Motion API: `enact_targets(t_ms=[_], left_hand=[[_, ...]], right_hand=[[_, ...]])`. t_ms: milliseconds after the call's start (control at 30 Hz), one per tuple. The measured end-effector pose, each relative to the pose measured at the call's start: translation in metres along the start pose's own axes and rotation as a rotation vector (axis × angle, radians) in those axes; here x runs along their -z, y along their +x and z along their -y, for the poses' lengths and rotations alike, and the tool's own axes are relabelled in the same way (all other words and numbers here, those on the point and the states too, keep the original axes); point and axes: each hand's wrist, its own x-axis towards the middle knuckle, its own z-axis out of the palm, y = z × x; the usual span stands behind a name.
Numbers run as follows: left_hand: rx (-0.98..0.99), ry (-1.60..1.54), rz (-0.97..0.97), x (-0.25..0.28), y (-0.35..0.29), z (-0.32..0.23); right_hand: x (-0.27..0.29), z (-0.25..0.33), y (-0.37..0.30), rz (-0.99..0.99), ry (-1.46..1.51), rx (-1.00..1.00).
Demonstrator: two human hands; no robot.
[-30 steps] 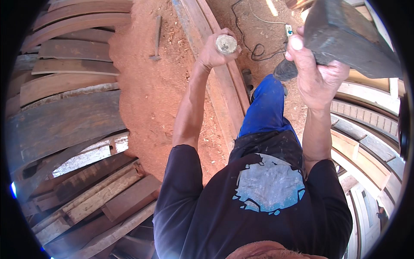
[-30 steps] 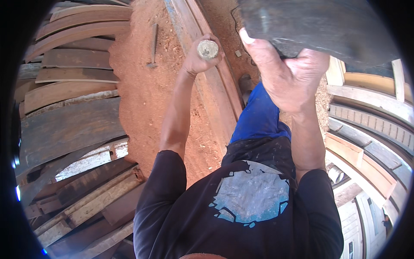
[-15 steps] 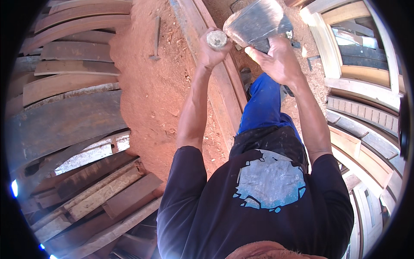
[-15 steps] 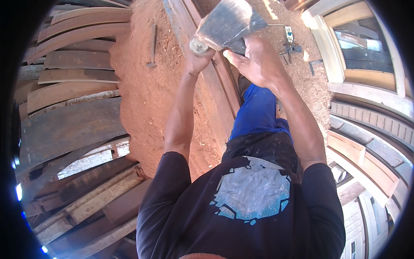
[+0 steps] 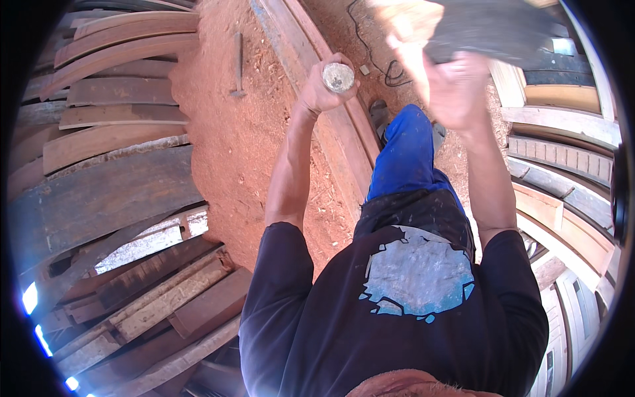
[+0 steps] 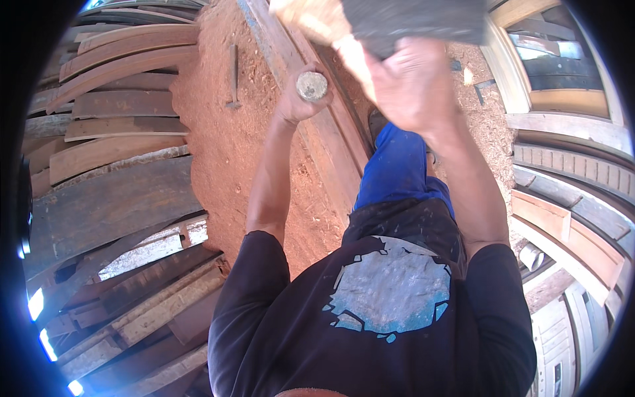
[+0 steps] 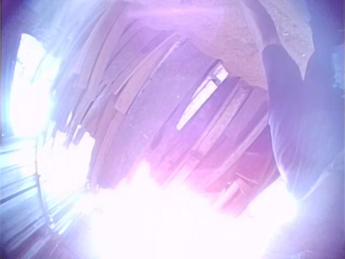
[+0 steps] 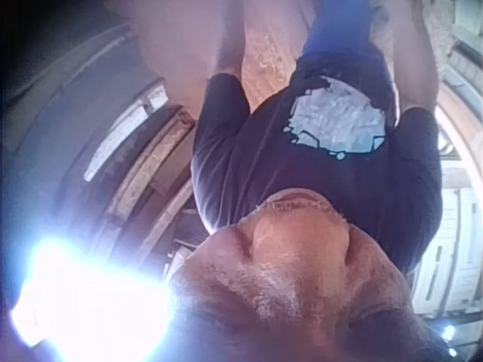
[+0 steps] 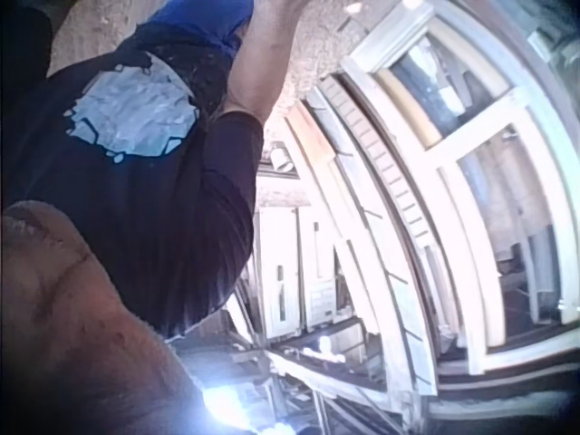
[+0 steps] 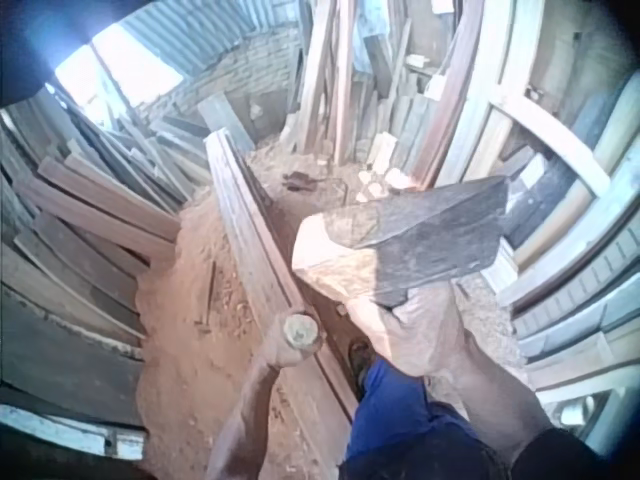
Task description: The person uses a hand chisel and a wooden mallet to shape a long wooden plank. They repeatedly strike the chisel to remove wood shavings, rotating the plank to work on different edges. The person continues this process throughout the clip, focusing on smoothing and refining the plank's surface.
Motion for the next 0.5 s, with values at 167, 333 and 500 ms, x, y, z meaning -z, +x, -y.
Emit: enact_targets(t_ms=[167, 333, 500], left_hand=[[-0.137, -0.027, 0.002, -0.012, -0.006, 0.0], [-0.006, -0.22, -0.339, -0.026, 0.002, -0.006], [0.014, -0.081, -0.28, -0.011, -0.006, -0.003]], right_hand=[[-0.039, -0.072, -0.017, 0.694, -0.709, -0.228], [-0.021, -0.054, -0.03, 0.399, -0.388, -0.153], [0.003, -0.018, -0.017, 0.162, -0.036, 0.034]])
